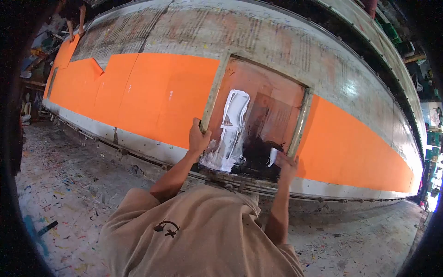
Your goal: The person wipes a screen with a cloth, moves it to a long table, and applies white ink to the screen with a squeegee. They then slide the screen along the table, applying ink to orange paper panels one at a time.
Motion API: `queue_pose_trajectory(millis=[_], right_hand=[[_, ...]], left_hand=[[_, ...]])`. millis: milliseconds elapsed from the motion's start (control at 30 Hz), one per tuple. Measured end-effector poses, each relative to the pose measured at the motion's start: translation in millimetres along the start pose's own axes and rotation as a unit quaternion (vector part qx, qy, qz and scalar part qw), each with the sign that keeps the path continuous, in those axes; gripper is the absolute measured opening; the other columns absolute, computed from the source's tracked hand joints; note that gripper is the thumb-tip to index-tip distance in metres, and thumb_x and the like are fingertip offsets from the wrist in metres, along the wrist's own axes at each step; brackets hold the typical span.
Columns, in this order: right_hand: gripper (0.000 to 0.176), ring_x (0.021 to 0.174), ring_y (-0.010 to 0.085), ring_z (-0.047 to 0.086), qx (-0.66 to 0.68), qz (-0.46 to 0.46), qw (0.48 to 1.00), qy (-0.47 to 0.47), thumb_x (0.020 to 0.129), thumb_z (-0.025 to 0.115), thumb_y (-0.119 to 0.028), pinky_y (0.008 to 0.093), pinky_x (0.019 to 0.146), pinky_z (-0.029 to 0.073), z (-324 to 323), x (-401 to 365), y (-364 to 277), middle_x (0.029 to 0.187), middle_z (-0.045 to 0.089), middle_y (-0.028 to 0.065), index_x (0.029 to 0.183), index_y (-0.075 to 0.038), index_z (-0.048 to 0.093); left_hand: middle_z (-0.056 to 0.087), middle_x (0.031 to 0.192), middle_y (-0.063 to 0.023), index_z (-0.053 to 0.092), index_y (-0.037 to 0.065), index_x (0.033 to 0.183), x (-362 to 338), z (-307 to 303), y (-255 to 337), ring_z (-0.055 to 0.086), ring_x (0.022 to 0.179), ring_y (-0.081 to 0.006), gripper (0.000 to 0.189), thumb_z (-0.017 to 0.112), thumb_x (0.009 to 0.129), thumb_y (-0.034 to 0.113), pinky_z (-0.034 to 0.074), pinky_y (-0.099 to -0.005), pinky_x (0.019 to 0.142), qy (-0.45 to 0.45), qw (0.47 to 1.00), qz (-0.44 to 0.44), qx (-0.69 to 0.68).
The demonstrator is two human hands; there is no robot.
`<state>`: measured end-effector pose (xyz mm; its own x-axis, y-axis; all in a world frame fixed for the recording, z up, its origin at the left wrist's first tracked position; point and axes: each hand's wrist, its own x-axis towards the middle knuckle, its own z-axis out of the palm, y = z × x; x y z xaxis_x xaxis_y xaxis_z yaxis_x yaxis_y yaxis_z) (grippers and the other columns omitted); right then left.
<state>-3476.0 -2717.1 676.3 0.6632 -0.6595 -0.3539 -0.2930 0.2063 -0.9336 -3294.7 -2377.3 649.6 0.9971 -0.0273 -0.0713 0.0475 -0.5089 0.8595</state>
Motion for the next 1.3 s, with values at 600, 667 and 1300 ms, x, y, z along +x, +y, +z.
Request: queue_pose_trajectory(millis=[600, 667, 1300], right_hand=[[0.038, 0.09, 0.0185, 0.063, -0.088, 0.062, 0.991, 0.081, 0.083, 0.056, -0.008, 0.0317, 0.085, 0.051, -266.4, 83.0, 19.1, 0.11, 0.069, 0.0083, 0.112, 0.001, 0.078], [0.036, 0.09, 0.019, 0.064, -0.134, 0.037, 0.988, 0.073, 0.086, 0.056, -0.01, 0.033, 0.086, 0.051, -277.9, 97.1, 47.4, 0.112, 0.07, 0.0079, 0.112, 0.001, 0.079], [0.019, 0.095, 0.0336, 0.064, -0.576, -0.395, 0.701, -0.145, 0.094, 0.066, -0.024, 0.0512, 0.086, 0.049, 28.7, 140.9, -36.0, 0.094, 0.069, 0.0105, 0.088, -0.006, 0.07]], left_hand=[[0.054, 0.112, -0.0256, 0.052, 0.001, 0.123, -93.5, 220.4, 77.9, 0.057, 0.108, -0.0426, 0.048, 0.074, 0.085, 0.022, 0.049, -0.0558, 0.085, 0.026, 0.964, 0.06, 0.256], [0.053, 0.114, -0.0251, 0.052, 0.001, 0.123, -92.1, 220.4, 80.3, 0.056, 0.109, -0.0426, 0.048, 0.074, 0.085, 0.023, 0.049, -0.0556, 0.086, 0.015, 0.967, 0.042, 0.251], [0.051, 0.113, -0.0243, 0.053, 0.002, 0.125, -85.6, 216.0, 77.0, 0.053, 0.107, -0.0438, 0.056, 0.079, 0.08, 0.022, 0.045, -0.056, 0.085, 0.016, 0.989, 0.015, 0.147]])
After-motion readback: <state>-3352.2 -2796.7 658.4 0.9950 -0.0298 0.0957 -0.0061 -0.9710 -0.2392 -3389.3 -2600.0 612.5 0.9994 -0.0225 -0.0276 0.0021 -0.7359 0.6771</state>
